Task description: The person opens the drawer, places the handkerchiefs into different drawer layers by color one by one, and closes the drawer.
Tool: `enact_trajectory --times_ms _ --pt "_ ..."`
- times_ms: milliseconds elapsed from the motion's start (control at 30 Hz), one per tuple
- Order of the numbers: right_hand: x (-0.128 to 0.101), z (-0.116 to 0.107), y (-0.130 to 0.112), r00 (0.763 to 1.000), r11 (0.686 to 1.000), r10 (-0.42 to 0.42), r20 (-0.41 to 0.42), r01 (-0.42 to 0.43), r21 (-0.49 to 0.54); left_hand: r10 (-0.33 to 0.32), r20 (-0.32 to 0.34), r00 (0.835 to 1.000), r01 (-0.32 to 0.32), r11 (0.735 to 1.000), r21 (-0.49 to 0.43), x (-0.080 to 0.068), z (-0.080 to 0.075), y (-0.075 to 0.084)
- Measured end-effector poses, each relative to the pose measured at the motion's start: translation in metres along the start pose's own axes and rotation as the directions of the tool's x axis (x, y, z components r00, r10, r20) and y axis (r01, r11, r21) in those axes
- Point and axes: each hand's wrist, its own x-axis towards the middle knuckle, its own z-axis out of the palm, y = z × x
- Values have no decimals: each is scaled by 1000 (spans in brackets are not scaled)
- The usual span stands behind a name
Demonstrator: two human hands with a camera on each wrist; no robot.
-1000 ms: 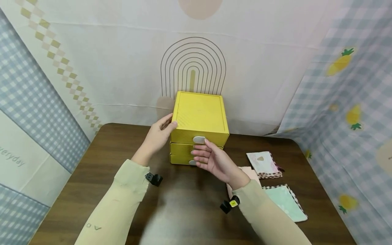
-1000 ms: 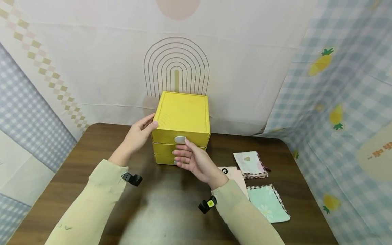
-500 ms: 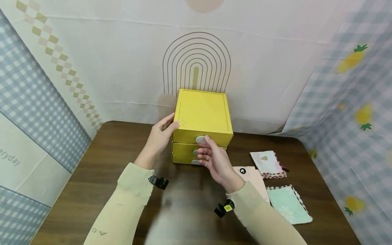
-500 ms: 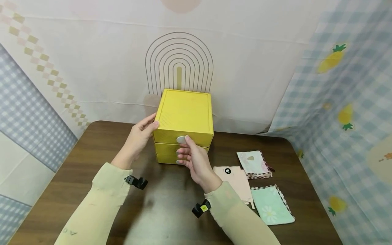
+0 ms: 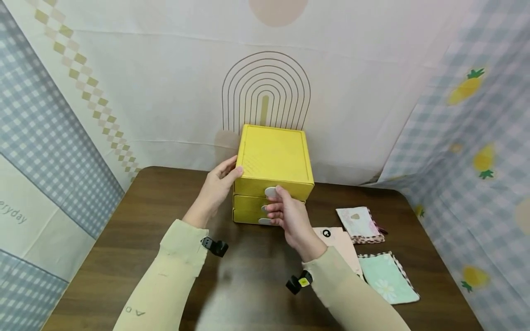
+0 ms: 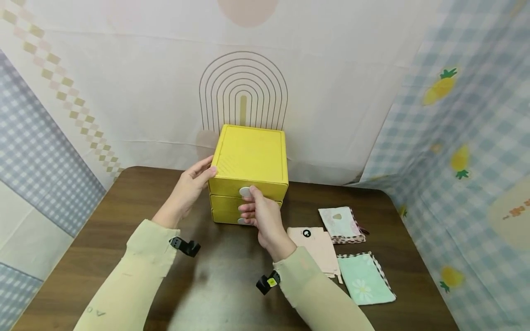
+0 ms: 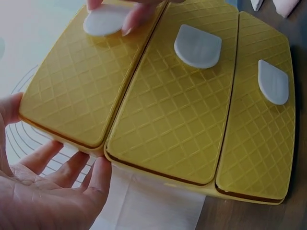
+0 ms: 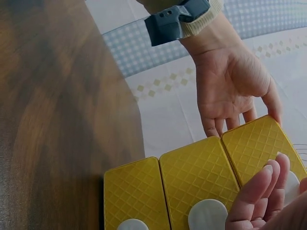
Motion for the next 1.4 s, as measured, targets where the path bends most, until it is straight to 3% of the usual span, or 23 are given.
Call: enact_trajectory --times_ms 200,467,733,967,1400 --pt "-12 -4 7 1000 998 5 -22 -6 -64 -27 40 999 27 1000 3 3 -4 2" --pt "-37 -8 13 1000 996 6 20 -5 -91 -37 51 998 35 999 28 5 -8 5" --pt "-52 -17 23 991 998 -13 132 20 -55 -35 48 998 33 999 35 5 -8 3" --pt "-57 -26 29 967 999 -31 253 23 33 -36 30 999 34 998 48 6 -8 2" --pt "-64 -35 33 935 996 -66 348 82 -31 -24 24 999 22 998 63 5 -7 3"
